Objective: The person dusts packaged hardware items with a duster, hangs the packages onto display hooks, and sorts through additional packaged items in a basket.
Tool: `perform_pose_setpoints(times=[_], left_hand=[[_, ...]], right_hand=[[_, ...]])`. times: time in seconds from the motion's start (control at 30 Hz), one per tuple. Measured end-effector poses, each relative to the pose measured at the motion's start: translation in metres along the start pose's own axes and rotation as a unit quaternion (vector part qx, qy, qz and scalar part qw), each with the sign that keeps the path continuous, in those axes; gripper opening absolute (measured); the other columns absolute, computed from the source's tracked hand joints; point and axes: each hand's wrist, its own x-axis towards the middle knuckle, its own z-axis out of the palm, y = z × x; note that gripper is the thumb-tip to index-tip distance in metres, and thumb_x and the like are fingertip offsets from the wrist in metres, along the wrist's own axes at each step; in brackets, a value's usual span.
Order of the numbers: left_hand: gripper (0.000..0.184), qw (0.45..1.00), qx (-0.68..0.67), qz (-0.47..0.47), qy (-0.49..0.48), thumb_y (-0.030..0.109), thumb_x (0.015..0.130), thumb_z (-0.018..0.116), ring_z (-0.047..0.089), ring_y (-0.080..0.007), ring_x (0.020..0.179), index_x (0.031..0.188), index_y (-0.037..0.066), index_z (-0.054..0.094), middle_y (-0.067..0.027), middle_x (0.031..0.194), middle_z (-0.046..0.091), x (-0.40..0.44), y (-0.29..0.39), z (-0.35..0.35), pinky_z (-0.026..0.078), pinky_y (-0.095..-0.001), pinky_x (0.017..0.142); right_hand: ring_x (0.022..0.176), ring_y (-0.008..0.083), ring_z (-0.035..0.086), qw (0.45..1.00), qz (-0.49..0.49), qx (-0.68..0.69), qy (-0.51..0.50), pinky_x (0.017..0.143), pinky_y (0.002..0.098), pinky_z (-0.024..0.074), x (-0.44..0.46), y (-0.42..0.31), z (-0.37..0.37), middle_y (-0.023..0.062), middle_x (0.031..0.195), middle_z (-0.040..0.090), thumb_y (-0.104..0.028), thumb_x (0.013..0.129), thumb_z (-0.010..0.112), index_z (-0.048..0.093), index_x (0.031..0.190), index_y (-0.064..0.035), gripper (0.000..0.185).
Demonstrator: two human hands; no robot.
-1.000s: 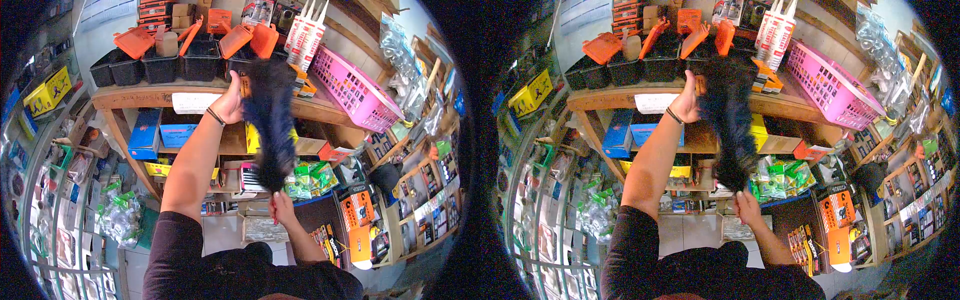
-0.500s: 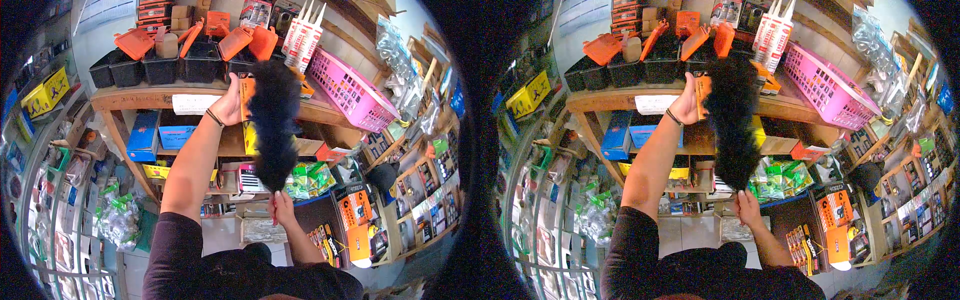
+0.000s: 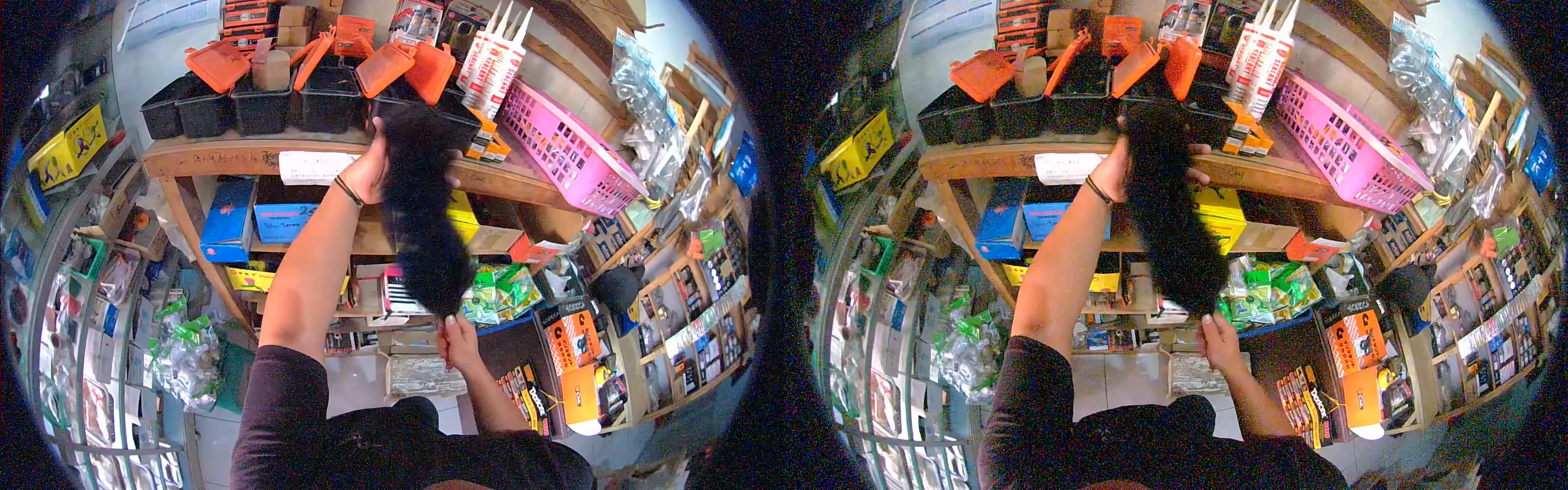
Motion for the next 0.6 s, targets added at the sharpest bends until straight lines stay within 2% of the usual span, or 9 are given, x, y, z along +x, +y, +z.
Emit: perform_pose_setpoints(times=[0.03, 0.1, 0.17, 0.23, 0.33, 0.43, 0.47, 0.57, 0.6], left_hand=[[0.054, 0.992, -0.117, -0.025, 0.039, 0.052, 0.084, 0.033, 0.050, -0.0427, 0.096, 0.113, 0.008, 0.044, -0.0148, 0.109, 0.052, -0.001, 0.003, -0.008, 0.046, -0.0442, 0.077], [0.054, 0.992, 0.026, -0.049, 0.116, 0.052, 0.083, 0.033, 0.050, -0.0439, 0.095, 0.114, 0.009, 0.043, -0.0159, 0.111, 0.050, 0.004, 0.004, -0.024, 0.047, -0.0434, 0.076], [0.068, 0.993, 0.070, -0.020, 0.096, 0.066, 0.076, 0.026, 0.054, -0.0295, 0.097, 0.114, 0.012, 0.044, -0.0136, 0.113, 0.050, 0.014, -0.003, -0.015, 0.047, -0.0379, 0.078], [0.068, 0.994, 0.105, -0.022, -0.007, 0.066, 0.077, 0.024, 0.053, -0.0300, 0.098, 0.115, 0.013, 0.044, -0.0155, 0.116, 0.048, 0.006, 0.000, 0.006, 0.045, -0.0390, 0.081], [0.057, 0.964, 0.144, 0.000, 0.222, 0.054, 0.084, 0.029, 0.046, -0.0441, 0.102, 0.117, 0.010, 0.041, -0.0178, 0.120, 0.044, 0.003, 0.002, 0.009, 0.041, -0.0478, 0.083], [0.052, 0.991, 0.115, -0.043, 0.042, 0.048, 0.085, 0.031, 0.036, -0.0451, 0.111, 0.119, 0.008, 0.038, -0.0137, 0.121, 0.043, 0.004, 0.002, 0.014, 0.035, -0.0562, 0.086], [0.051, 0.994, 0.030, 0.092, -0.048, 0.048, 0.085, 0.032, 0.038, -0.0437, 0.110, 0.116, 0.008, 0.041, -0.0134, 0.119, 0.044, 0.008, -0.009, -0.004, 0.036, -0.0560, 0.085], [0.051, 0.967, 0.098, -0.014, 0.233, 0.048, 0.085, 0.033, 0.039, -0.0444, 0.108, 0.115, 0.009, 0.043, -0.0134, 0.119, 0.044, 0.001, 0.002, 0.015, 0.037, -0.0553, 0.084], [0.057, 0.975, -0.214, -0.046, 0.042, 0.053, 0.083, 0.032, 0.043, -0.0448, 0.104, 0.119, 0.009, 0.040, -0.0132, 0.122, 0.042, 0.000, 0.003, -0.026, 0.040, -0.0533, 0.082]], right_hand=[[0.042, 0.0074, 0.042, 1.000, 0.000, 0.000, 0.001, 0.036, 0.0216, 0.0331, -0.002, -0.001, -0.001, 0.0011, 0.052, 0.044, -0.027, 0.088, 0.042, 0.045, 0.070, -0.0060, 0.028], [0.042, 0.0074, 0.042, 0.995, 0.023, -0.093, -0.023, 0.037, 0.0216, 0.0334, -0.002, -0.005, -0.001, 0.0008, 0.052, 0.044, -0.027, 0.088, 0.042, 0.045, 0.069, -0.0059, 0.028], [0.042, 0.0075, 0.042, 0.995, -0.016, -0.083, -0.047, 0.037, 0.0218, 0.0332, -0.003, 0.000, 0.001, 0.0007, 0.052, 0.044, -0.029, 0.088, 0.042, 0.045, 0.070, -0.0061, 0.029], [0.041, 0.0077, 0.042, 0.997, -0.006, -0.066, -0.035, 0.037, 0.0219, 0.0329, -0.007, -0.007, 0.004, 0.0003, 0.052, 0.043, -0.030, 0.088, 0.041, 0.045, 0.071, -0.0062, 0.029], [0.041, 0.0076, 0.040, 0.998, -0.003, -0.050, -0.024, 0.036, 0.0218, 0.0324, -0.002, 0.000, -0.002, -0.0004, 0.052, 0.042, -0.028, 0.088, 0.042, 0.044, 0.071, -0.0065, 0.027], [0.039, 0.0078, 0.039, 0.997, -0.013, -0.060, -0.036, 0.036, 0.0218, 0.0320, -0.005, -0.005, 0.001, -0.0002, 0.051, 0.042, -0.028, 0.088, 0.041, 0.044, 0.072, -0.0067, 0.027], [0.038, 0.0080, 0.039, 0.997, -0.024, -0.066, -0.038, 0.035, 0.0219, 0.0318, -0.007, -0.006, 0.002, 0.0002, 0.051, 0.042, -0.029, 0.089, 0.040, 0.044, 0.072, -0.0066, 0.028], [0.037, 0.0079, 0.039, 0.997, -0.012, -0.067, -0.023, 0.035, 0.0220, 0.0316, -0.003, -0.003, -0.002, 0.0004, 0.050, 0.042, -0.027, 0.089, 0.040, 0.045, 0.071, -0.0068, 0.027], [0.037, 0.0078, 0.039, 0.999, -0.002, -0.047, -0.014, 0.035, 0.0221, 0.0317, -0.002, -0.001, -0.002, 0.0003, 0.050, 0.042, -0.027, 0.089, 0.040, 0.045, 0.071, -0.0067, 0.028]])
